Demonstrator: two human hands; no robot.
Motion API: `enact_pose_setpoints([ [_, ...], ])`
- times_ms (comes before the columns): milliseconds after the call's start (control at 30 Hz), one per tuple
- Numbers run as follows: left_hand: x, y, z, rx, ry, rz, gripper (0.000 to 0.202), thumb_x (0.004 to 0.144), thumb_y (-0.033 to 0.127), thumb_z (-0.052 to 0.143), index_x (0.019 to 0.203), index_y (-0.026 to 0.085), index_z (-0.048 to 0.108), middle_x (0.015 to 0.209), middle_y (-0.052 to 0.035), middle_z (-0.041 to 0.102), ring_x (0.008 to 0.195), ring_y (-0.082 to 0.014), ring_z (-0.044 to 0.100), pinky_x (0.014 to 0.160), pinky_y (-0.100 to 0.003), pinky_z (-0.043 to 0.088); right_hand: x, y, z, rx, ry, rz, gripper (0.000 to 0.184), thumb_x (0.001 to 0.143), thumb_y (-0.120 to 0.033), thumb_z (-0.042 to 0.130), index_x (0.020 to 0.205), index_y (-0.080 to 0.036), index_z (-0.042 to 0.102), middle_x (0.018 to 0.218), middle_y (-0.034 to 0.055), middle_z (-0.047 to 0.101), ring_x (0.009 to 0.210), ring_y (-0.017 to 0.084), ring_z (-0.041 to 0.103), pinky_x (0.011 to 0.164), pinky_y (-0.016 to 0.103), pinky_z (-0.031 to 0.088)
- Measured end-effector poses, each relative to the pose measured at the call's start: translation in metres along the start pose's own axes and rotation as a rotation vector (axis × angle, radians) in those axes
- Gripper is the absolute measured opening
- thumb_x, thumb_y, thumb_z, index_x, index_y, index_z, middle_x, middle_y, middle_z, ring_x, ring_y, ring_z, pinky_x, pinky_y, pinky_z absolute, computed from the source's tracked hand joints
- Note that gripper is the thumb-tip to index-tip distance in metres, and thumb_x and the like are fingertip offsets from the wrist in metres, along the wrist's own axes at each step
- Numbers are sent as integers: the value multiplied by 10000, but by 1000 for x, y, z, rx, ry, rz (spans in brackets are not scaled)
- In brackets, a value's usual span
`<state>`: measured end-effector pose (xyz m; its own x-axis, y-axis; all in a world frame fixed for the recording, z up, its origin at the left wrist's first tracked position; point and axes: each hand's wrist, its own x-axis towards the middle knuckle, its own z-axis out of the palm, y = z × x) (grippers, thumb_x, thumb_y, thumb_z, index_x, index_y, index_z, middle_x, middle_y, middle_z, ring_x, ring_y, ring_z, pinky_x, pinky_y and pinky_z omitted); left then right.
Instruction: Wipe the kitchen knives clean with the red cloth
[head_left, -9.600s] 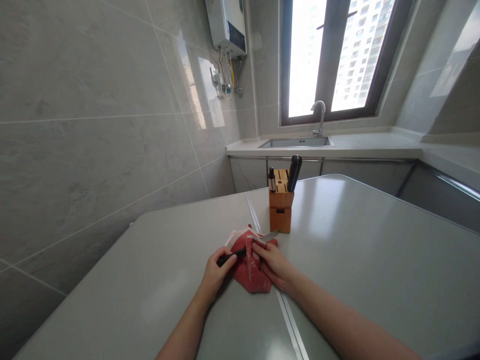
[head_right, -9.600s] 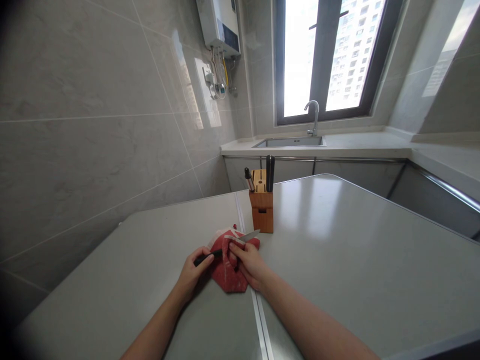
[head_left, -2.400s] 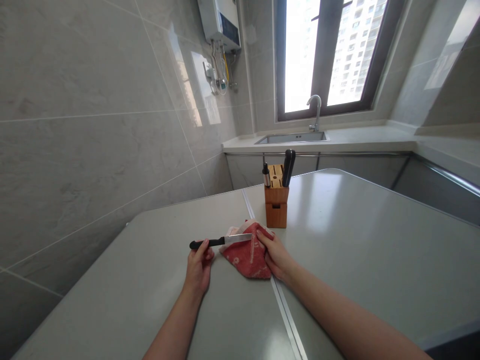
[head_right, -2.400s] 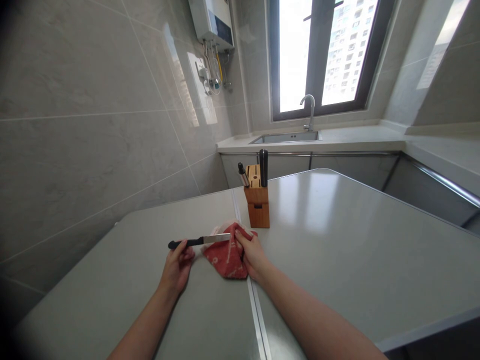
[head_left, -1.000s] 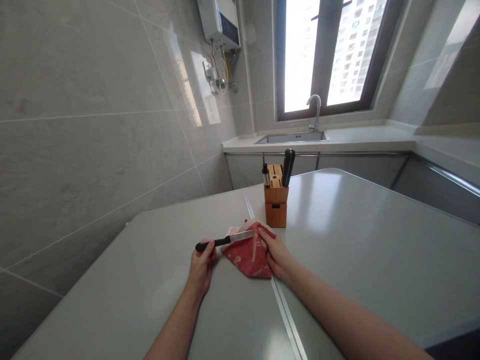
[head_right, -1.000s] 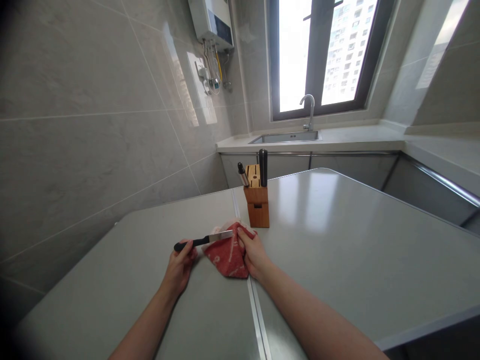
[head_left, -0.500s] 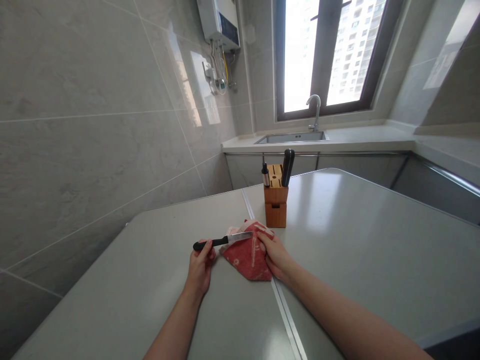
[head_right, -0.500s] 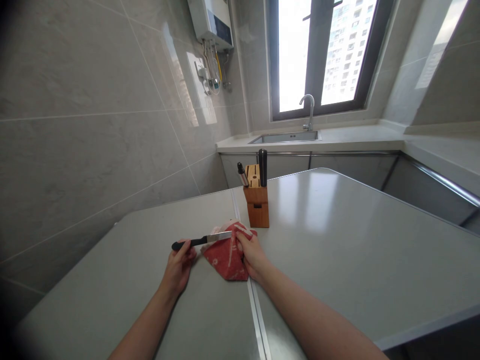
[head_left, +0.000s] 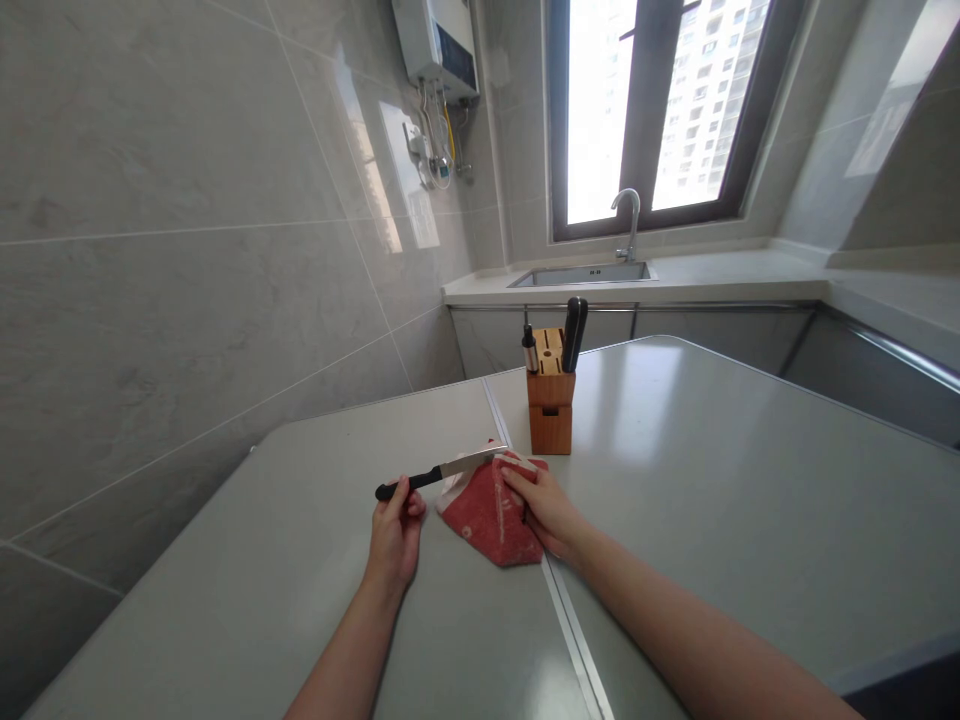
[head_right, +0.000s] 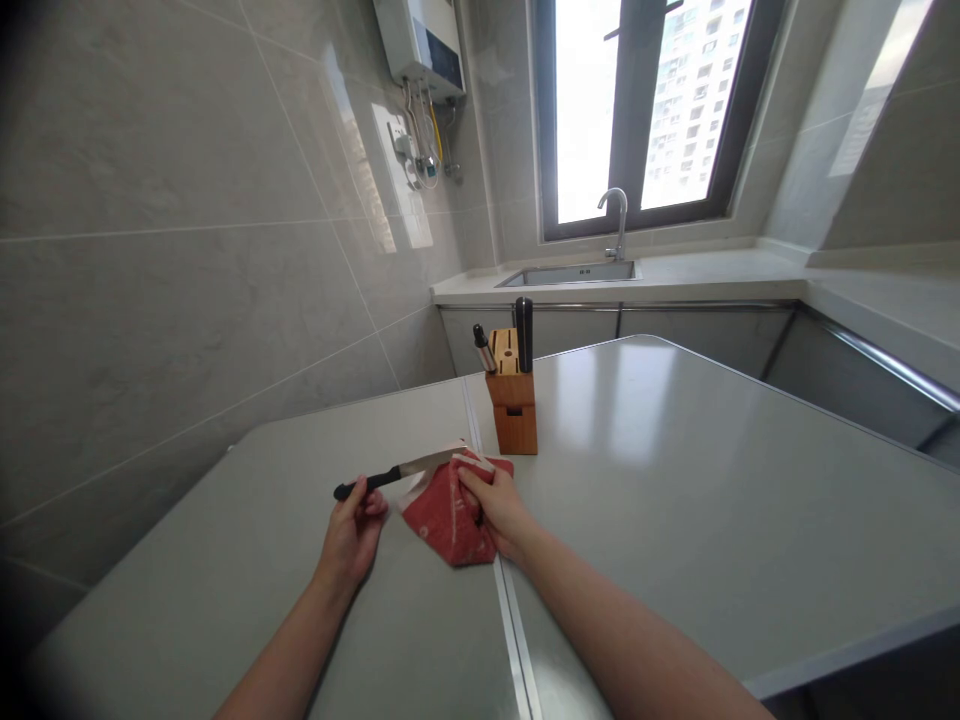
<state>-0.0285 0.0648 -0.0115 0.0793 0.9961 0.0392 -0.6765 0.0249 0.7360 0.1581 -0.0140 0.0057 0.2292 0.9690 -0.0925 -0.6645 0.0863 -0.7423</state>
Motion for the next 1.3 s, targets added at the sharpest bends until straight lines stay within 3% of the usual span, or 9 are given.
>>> enact_pose_setpoints([
  [433, -2, -1, 2, 36, -5, -8, 279, 636, 254, 778, 721, 150, 534, 551, 63, 455, 476, -40, 420, 456, -145, 353, 0, 2, -3, -48, -60, -3, 319, 606, -303, 789, 861, -150, 674, 737, 30, 701, 647, 146, 633, 631, 250, 504],
  [800, -11, 0, 9, 242, -7, -37, 307, 616, 298, 794, 756, 147, 567, 554, 65, 481, 489, -42, 449, 467, -138, 370, -1, 2, 0, -13, -12, -53, 367, 597, -325, 788, 892, -155, 653, 829, 52, 715, 760, 196, 657, 735, 322, 507],
  [1300, -7, -1, 7, 213, -2, -13, 269, 642, 263, 776, 766, 152, 564, 566, 65, 460, 492, -44, 438, 464, -139, 366, 6, 10, -3, 22, 37, -60, 349, 628, -445, 743, 828, -177, 643, 549, -31, 604, 510, 127, 538, 515, 233, 428],
])
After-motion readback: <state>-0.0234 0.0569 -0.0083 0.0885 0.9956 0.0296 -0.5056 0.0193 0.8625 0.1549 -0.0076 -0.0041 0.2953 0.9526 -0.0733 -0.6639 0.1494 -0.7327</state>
